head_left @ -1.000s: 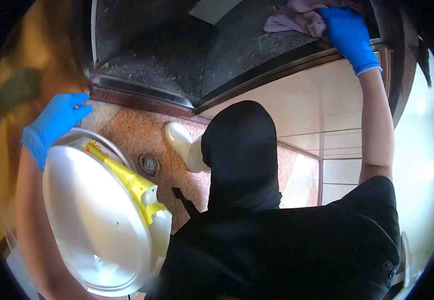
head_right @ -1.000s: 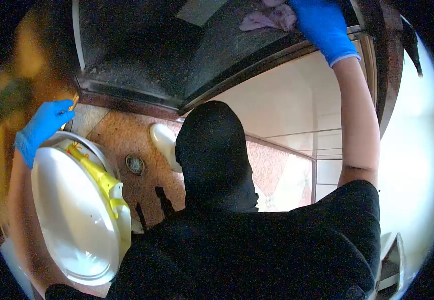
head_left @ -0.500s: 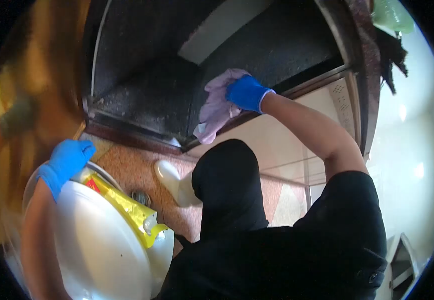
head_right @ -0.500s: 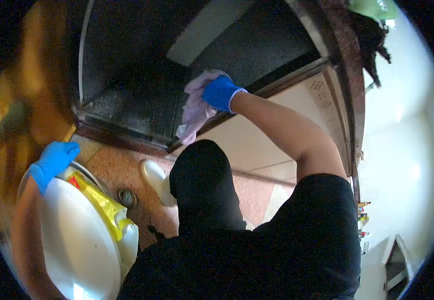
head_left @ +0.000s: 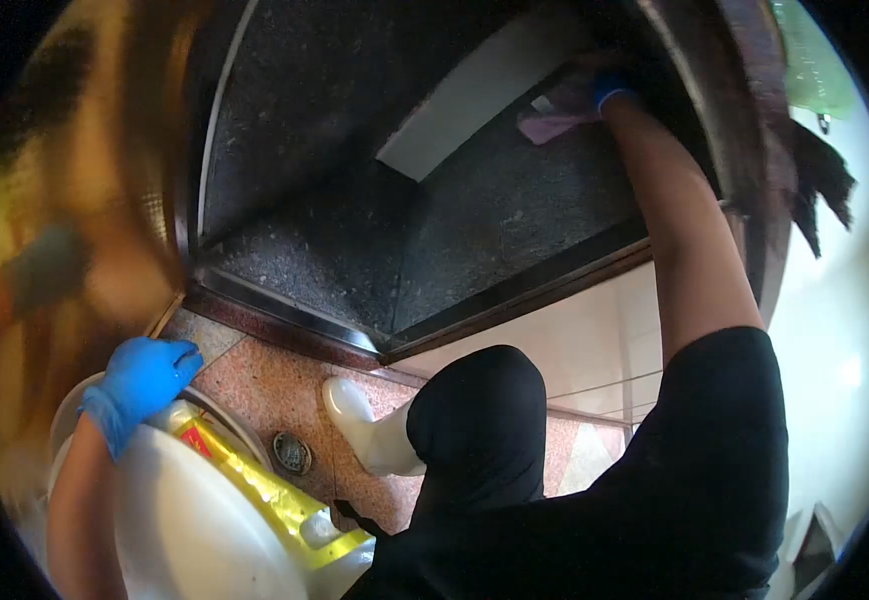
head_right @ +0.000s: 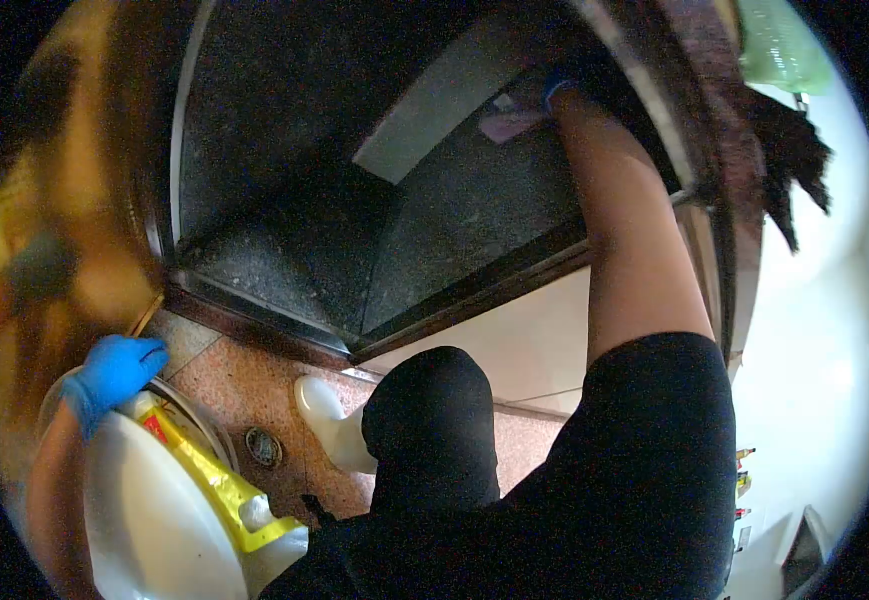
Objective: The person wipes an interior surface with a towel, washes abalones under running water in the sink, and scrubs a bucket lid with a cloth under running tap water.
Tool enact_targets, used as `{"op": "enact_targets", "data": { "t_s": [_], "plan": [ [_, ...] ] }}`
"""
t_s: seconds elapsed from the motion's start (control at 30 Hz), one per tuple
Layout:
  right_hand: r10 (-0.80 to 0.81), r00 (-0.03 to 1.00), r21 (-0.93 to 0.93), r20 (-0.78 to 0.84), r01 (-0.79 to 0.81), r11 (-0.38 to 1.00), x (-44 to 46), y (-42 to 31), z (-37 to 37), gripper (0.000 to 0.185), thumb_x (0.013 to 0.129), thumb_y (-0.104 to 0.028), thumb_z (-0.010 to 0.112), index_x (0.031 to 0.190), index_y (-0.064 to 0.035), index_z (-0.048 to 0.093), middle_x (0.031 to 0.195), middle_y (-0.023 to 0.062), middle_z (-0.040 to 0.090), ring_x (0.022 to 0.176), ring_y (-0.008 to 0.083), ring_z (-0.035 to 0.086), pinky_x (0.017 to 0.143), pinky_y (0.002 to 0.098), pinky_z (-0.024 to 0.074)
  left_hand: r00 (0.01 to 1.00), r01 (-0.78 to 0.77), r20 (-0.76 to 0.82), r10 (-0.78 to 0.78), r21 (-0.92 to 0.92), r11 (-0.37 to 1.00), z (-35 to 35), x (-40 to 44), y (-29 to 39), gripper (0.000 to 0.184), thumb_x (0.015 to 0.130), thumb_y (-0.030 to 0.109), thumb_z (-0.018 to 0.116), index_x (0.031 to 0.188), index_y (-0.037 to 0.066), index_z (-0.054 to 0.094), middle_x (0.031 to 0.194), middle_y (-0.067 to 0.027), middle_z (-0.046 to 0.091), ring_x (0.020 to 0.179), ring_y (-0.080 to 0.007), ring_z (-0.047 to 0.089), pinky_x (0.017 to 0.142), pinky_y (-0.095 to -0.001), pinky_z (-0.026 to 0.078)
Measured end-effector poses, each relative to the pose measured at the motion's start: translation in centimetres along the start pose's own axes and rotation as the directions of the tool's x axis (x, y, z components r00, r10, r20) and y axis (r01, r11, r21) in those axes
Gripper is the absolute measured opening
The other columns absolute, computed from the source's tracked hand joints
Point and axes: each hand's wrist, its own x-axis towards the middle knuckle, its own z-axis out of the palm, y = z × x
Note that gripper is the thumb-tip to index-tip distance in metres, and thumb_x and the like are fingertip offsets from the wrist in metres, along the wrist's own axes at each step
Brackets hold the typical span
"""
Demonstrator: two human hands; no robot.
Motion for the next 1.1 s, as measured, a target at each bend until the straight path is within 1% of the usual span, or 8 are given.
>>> {"op": "enact_targets", "data": {
  "t_s": [0.1,0.2,0.4,0.47,0.6,0.87,0.93,1.1],
  "plan": [
    [-0.029,0.999,0.062,0.043,0.027,0.998,4.3,6.8,8.2,0.048,0.071,-0.039,0.068,0.109,-0.0101,0.066,0.113,0.013,0.066,0.096,0.0319,0.065,0.088,0.0431,0.0506,0.998,-0.018,-0.056,0.014,-0.083,0.996,0.4,-0.3,-0.3,0.032,0.089,0.037,0.055,0.098,0.01,0.069,0.086,-0.0192,0.066,0.078,-0.0395,0.064,0.07,-0.0472,0.051],
    [-0.088,0.989,0.149,0.123,0.069,0.986,9.8,22.8,22.1,0.047,0.072,-0.039,0.067,0.109,-0.01,0.067,0.112,0.0132,0.066,0.096,0.0319,0.065,0.088,0.0431,0.0507,0.993,0.042,-0.099,-0.062,-0.198,0.979,1.2,-0.3,-0.4,0.029,0.087,0.031,0.061,0.103,0.008,0.069,0.087,-0.0204,0.066,0.08,-0.039,0.065,0.071,-0.0459,0.052],
    [-0.121,0.983,0.255,0.137,0.083,0.963,16.7,28.7,37.1,0.044,0.074,-0.038,0.064,0.109,-0.0098,0.067,0.111,0.0136,0.066,0.096,0.0319,0.065,0.087,0.043,0.0509,0.993,0.108,-0.029,-0.114,-0.138,0.984,-0.3,-0.2,1.2,0.029,0.086,0.023,0.062,0.111,0.01,0.068,0.098,-0.0189,0.067,0.086,-0.037,0.066,0.078,-0.0425,0.052],
    [-0.117,0.983,0.273,0.142,0.075,0.959,16.2,25.5,38.6,0.044,0.075,-0.037,0.064,0.109,-0.0098,0.067,0.111,0.0137,0.067,0.096,0.0319,0.065,0.087,0.043,0.051,0.966,0.256,0.087,-0.244,-0.174,0.951,-1.1,-0.5,1.9,0.032,0.084,0.018,0.063,0.114,0.01,0.067,0.108,-0.0187,0.066,0.094,-0.0367,0.065,0.081,-0.0417,0.052],
    [-0.115,0.976,0.314,0.184,0.053,0.948,13.8,11.2,44.9,0.042,0.076,-0.036,0.062,0.109,-0.0096,0.067,0.111,0.014,0.067,0.096,0.0318,0.065,0.087,0.043,0.0511,0.979,0.202,0.071,-0.191,-0.215,0.956,-1.7,-0.1,2.0,0.034,0.083,0.012,0.062,0.117,0.005,0.064,0.112,-0.02,0.064,0.104,-0.0378,0.061,0.091,-0.0394,0.048],
    [-0.085,0.966,0.39,0.243,-0.017,0.92,14.9,5.9,56.3,0.039,0.079,-0.035,0.059,0.108,-0.0094,0.067,0.11,0.0145,0.067,0.097,0.0318,0.065,0.086,0.0429,0.0513,0.96,0.272,0.14,-0.244,-0.244,0.931,-2.6,1.2,3.6,0.038,0.081,0.005,0.059,0.119,0.003,0.063,0.116,-0.0191,0.063,0.108,-0.0374,0.06,0.095,-0.038,0.046],
    [-0.057,0.971,0.389,0.234,-0.04,0.92,13.2,2.4,54.9,0.039,0.08,-0.034,0.058,0.108,-0.0093,0.067,0.109,0.0146,0.067,0.097,0.0318,0.065,0.086,0.0428,0.0514,0.95,0.304,0.147,-0.274,-0.251,0.919,-2.2,0.7,2.9,0.038,0.081,0.004,0.059,0.118,0.003,0.063,0.115,-0.0193,0.064,0.107,-0.0375,0.06,0.095,-0.0385,0.046],
    [-0.04,0.982,0.402,0.182,-0.037,0.915,8.6,-20.6,40.2,0.037,0.082,-0.033,0.057,0.108,-0.0092,0.067,0.109,0.0149,0.067,0.097,0.0317,0.065,0.086,0.0428,0.0515,0.956,0.286,0.124,-0.265,-0.208,0.935,-2.5,0.7,3.4,0.037,0.08,0.007,0.061,0.117,0.005,0.064,0.114,-0.0194,0.064,0.106,-0.0377,0.061,0.094,-0.0392,0.047]
  ]
}}
